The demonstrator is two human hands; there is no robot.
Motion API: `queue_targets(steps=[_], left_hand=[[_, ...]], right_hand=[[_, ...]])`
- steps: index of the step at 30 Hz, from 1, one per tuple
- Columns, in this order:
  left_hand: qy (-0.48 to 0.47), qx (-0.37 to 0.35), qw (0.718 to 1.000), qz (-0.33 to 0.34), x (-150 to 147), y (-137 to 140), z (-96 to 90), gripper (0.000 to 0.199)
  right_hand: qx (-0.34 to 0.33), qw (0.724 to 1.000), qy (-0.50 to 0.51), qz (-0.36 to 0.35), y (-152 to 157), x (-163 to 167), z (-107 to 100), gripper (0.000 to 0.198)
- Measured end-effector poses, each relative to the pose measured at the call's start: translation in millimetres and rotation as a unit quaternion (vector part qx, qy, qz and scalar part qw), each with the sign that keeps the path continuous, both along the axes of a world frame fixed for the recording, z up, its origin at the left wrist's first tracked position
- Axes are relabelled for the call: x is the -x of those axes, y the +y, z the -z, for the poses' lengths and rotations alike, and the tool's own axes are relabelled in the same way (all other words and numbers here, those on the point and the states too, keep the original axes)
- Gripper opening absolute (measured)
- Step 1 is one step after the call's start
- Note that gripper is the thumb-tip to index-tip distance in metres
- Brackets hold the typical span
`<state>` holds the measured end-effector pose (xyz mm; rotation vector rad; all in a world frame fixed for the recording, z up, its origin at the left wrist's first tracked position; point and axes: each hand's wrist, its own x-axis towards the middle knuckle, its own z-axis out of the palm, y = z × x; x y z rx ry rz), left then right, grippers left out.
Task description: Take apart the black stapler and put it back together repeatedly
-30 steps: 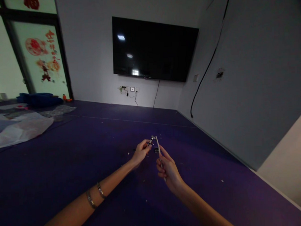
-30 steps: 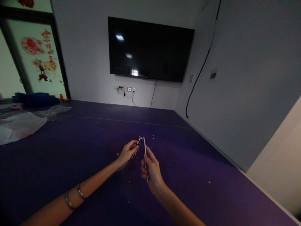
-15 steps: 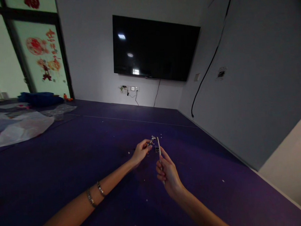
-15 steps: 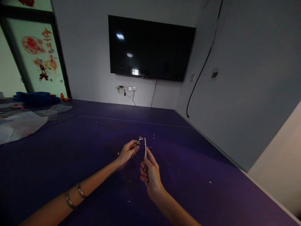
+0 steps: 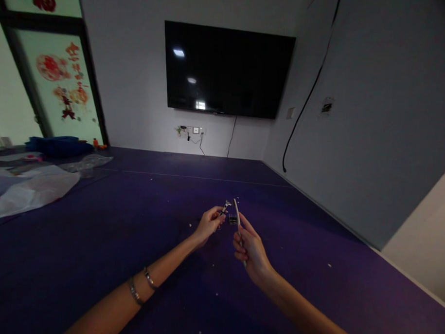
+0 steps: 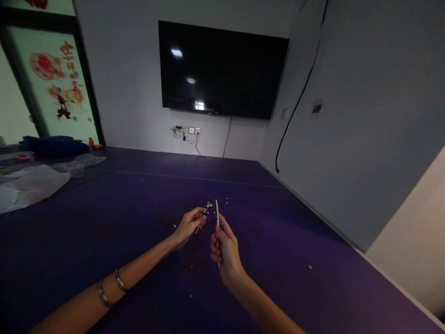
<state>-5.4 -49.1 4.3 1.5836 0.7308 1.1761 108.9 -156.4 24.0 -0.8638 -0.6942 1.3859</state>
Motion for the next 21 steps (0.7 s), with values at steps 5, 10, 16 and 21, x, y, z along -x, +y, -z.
queue_targets(steps=[5,10,16,21], left_hand=[[0.015,-0.029,0.999,0.012,-1.4,1.2,2.1,0.025],[0.017,-0.032,0.999,-0.002,-0.8,2.3,4.4,0.026],[0.016,-0.027,1.0,0.003,-0.7,-0.7,3.1,0.023],[0.012,-0.019,1.0,-0.002,-0.9,-4.4,0.3,0.023]], right_hand=[[-0.003,1.0,0.005,0.008,-0.4,1.8,-1.9,0.061],[-0.002,1.0,0.012,0.019,-4.4,1.4,-0.9,0.059],[0.001,1.0,-0.002,0.014,-10.0,4.8,7.0,0.061],[0.007,1.0,0.002,0.029,-12.7,5.5,6.0,0.061]])
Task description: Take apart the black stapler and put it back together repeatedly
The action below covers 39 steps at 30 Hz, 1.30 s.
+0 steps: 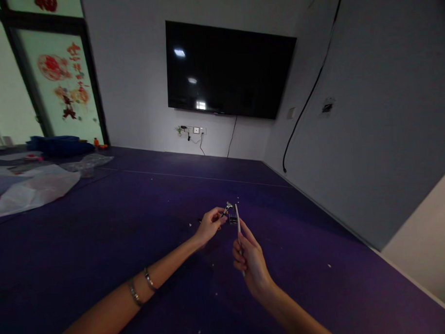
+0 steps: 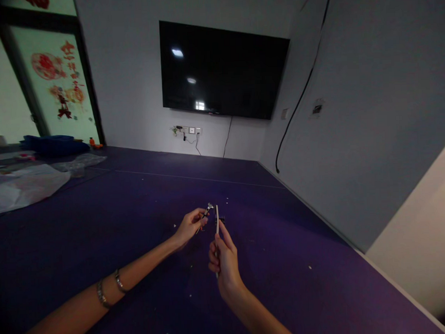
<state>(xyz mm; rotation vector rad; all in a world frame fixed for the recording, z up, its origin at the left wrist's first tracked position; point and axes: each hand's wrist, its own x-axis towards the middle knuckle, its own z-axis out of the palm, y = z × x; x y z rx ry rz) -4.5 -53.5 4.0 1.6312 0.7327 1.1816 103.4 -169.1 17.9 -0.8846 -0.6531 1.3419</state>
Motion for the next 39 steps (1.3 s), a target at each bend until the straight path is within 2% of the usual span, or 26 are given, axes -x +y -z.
queue_targets(steps=[10,16,24,30,36,39], left_hand=[[-0.035,0.026,0.999,-0.033,-2.4,0.4,4.5,0.024],[-0.025,0.023,0.999,-0.007,-4.3,-8.0,0.5,0.023],[-0.039,0.012,0.999,-0.025,-3.2,-3.8,2.0,0.026],[-0.034,0.019,0.999,-0.024,-2.2,-2.5,3.4,0.027],[-0.069,0.053,0.995,-0.04,-2.1,0.8,4.1,0.028],[-0.064,0.055,0.996,-0.041,0.1,3.4,1.9,0.03]], right_hand=[[0.006,1.0,0.009,-0.021,-3.6,7.3,3.7,0.064],[-0.022,1.0,0.017,0.005,9.0,5.0,-5.6,0.063],[-0.02,1.0,0.023,-0.006,-3.1,10.8,0.5,0.06],[-0.026,0.999,0.026,0.001,2.8,6.8,-1.9,0.061],[0.022,0.998,0.006,-0.063,-18.6,21.5,3.5,0.062],[0.003,0.998,-0.014,-0.068,-19.1,19.5,-2.9,0.06]])
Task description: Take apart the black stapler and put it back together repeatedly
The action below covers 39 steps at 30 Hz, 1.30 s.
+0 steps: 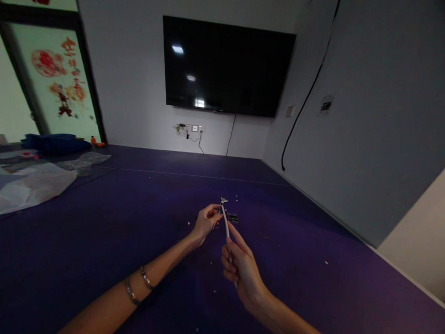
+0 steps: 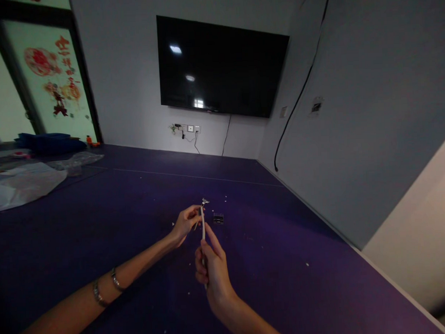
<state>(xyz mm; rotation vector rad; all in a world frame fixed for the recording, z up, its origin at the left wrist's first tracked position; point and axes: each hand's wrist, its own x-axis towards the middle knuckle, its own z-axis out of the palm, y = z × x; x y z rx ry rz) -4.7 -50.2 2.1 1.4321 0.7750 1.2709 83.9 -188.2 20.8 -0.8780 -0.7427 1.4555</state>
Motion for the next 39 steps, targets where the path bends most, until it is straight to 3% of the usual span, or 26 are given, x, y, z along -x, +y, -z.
queue_targets(steps=[5,7,10,13,21,29,33,39], left_hand=[[-0.007,-0.001,0.999,0.035,2.0,1.4,-3.4,0.032],[-0.02,0.004,0.999,0.039,1.2,1.3,-2.9,0.031],[-0.039,0.025,0.998,0.048,-0.4,1.2,-0.7,0.032],[-0.065,0.053,0.994,0.069,-1.3,0.2,0.9,0.033],[-0.092,0.128,0.981,0.116,-1.5,-8.7,0.3,0.029],[-0.168,0.174,0.958,0.156,0.9,-12.3,-8.9,0.029],[-0.181,0.223,0.929,0.233,1.2,-16.6,-9.2,0.026],[-0.234,0.299,0.842,0.384,5.0,-16.9,-7.3,0.027]], right_hand=[[-0.05,0.997,-0.05,0.04,41.6,-29.1,-19.5,0.041],[-0.077,0.992,-0.087,0.044,64.0,-45.7,-22.6,0.043],[-0.129,0.966,-0.201,0.098,92.2,-69.6,-17.4,0.046],[-0.121,0.945,-0.287,0.099,108.6,-86.3,-4.0,0.048],[-0.156,0.925,-0.345,0.031,105.9,-86.6,9.1,0.045],[-0.159,0.92,-0.354,0.048,104.4,-96.2,16.6,0.047],[-0.179,0.919,-0.349,0.036,101.4,-87.6,13.0,0.044],[-0.171,0.925,-0.339,0.025,99.8,-83.5,21.6,0.045]])
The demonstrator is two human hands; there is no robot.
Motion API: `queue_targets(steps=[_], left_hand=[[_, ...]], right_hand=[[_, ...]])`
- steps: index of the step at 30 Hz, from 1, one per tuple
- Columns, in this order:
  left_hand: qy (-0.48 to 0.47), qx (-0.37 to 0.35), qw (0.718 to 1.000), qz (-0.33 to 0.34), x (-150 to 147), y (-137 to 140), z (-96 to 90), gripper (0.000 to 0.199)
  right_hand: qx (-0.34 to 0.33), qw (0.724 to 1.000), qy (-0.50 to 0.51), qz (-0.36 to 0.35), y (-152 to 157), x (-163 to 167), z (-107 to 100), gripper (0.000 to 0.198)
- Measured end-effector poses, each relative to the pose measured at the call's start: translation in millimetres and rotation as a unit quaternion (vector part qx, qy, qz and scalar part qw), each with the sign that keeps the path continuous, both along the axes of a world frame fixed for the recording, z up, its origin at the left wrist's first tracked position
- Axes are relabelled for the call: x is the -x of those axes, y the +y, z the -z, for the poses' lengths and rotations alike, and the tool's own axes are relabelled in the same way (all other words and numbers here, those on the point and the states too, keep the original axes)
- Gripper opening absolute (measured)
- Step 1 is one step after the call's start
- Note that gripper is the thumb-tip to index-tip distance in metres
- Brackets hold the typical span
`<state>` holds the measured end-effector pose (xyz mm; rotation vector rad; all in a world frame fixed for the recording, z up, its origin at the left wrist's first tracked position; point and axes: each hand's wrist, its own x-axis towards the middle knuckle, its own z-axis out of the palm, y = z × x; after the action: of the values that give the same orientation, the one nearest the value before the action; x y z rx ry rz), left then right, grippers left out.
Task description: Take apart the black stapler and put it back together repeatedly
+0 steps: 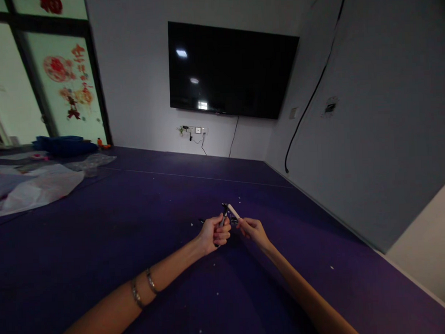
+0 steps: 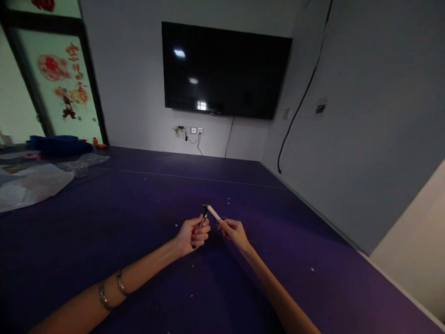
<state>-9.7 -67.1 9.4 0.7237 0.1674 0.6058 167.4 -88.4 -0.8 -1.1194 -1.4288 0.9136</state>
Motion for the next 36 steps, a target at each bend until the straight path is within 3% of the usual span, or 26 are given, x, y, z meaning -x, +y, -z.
queue_targets(steps=[9,14,20,25,28,31,36], left_hand=[[-0.031,0.03,0.997,0.064,5.2,1.0,-2.3,0.03],[-0.038,0.029,0.997,0.065,8.0,2.7,-5.1,0.031],[-0.01,0.019,0.997,0.073,4.5,0.8,-3.3,0.033],[0.008,-0.004,0.999,0.053,3.7,0.2,-5.6,0.034],[0.029,-0.032,0.999,0.026,2.2,-0.2,-8.1,0.034],[0.059,-0.085,0.994,-0.043,-0.6,-1.3,-8.5,0.035],[0.122,-0.205,0.954,-0.181,-4.0,0.2,-3.2,0.038]], right_hand=[[-0.024,1.0,0.003,0.002,0.8,4.6,-1.7,0.043],[-0.013,1.0,0.004,0.012,3.3,-3.5,7.2,0.04],[-0.037,0.999,0.008,0.0,1.9,0.9,-0.3,0.04],[-0.012,1.0,0.016,-0.003,4.2,-6.9,15.2,0.042],[-0.008,0.998,0.05,0.022,6.9,-12.8,16.8,0.043],[-0.001,0.99,0.141,0.027,4.5,-8.2,3.5,0.042],[0.033,0.962,0.269,-0.036,-15.9,19.0,-27.3,0.036]])
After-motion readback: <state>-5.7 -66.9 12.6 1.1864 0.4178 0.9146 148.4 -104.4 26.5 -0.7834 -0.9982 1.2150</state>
